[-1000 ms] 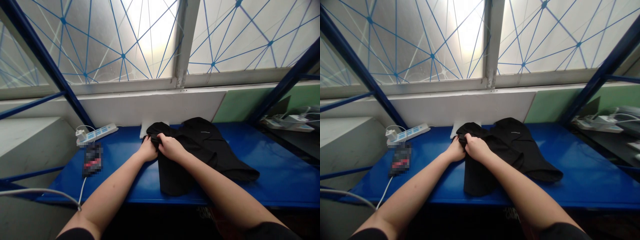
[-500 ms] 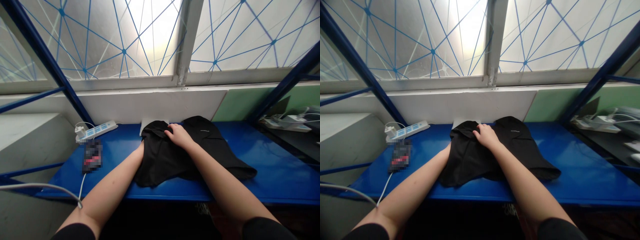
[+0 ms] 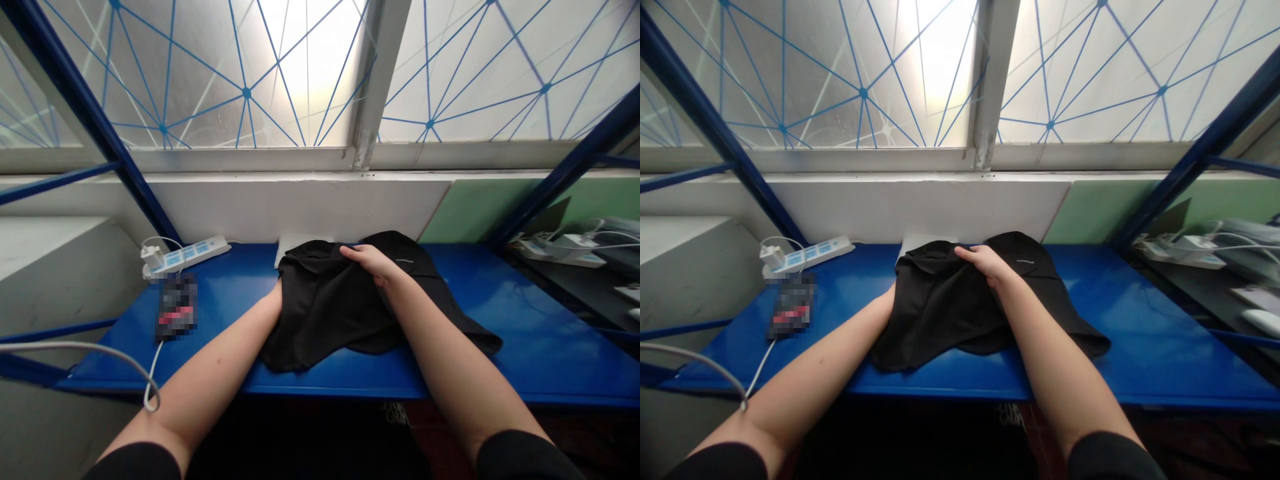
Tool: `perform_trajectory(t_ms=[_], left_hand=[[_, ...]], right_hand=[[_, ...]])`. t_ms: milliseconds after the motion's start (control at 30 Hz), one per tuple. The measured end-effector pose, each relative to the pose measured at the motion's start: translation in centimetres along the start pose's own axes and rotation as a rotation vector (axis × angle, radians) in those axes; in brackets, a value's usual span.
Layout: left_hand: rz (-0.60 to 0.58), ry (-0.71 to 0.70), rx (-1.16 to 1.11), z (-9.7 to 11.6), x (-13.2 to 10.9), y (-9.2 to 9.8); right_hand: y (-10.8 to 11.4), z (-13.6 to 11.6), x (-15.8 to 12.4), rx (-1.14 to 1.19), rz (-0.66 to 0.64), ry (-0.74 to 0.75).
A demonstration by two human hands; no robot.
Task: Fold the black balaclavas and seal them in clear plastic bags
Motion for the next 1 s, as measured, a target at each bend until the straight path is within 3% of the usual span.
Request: perform_trajectory(t_ms=[100, 167, 300, 367, 467, 533, 600, 667, 767, 867, 933, 1000], left_hand=[[0.119, -0.059, 0.339, 1.1, -1.9, 0.1], [0.208, -0.085, 0.545, 1.7, -3.1, 0.2], [0.278, -0.093, 0.876, 2.1, -3.8, -0.1], [0.279, -0.089, 0.903, 2.1, -3.7, -0.1], [0.282, -0.088, 0.913, 2.2, -3.5, -0.1], [0.281, -0.087, 0.91, 2.2, -3.6, -0.1], [0.274, -0.084, 0.893, 2.3, -3.7, -0.1], [0.271, -0.081, 0.854, 2.4, -3.8, 0.0], [0.305, -0.104, 0.713, 2.6, -4.0, 0.2], [0.466, -0.152, 0.425, 2.8, -4.4, 1.6], [0.636, -0.16, 0.276, 2.5, -4.7, 3.3], [0.781, -0.153, 0.29, 2.0, -4.9, 4.8]], right_hand=[[4.8, -3.1, -0.9, -0.116, 0.187, 0.177], [9.1, -4.1, -1.5, -0.368, 0.288, 0.147], [17.0, -3.4, -2.2, -1.093, 0.347, -0.137], [19.0, -2.1, -2.2, -1.217, 0.276, -0.265], [19.9, -0.9, -2.4, -1.282, 0.332, -0.399], [18.8, -1.1, -2.2, -1.334, 0.393, -0.375], [15.7, -1.9, -1.3, -1.341, 0.352, -0.172], [10.7, -3.0, -0.2, -1.188, 0.173, 0.2], [2.7, -3.5, 0.8, -0.967, -0.117, 0.414], [-4.1, -2.6, 1.1, -0.79, -0.36, 0.498], [-6.8, -1.6, 1.3, -0.749, -0.373, 0.485], [-8.2, -0.4, 1.5, -0.742, -0.351, 0.46]])
Point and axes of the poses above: each hand's wrist, its own x-axis towards the middle knuckle, its own y-axis out of the back of the hand, z = x × y, the point moved 5 cm from there along x, towards the middle knuckle, and after that the axes turned 13 degrees about y, right-handed, at the moved point
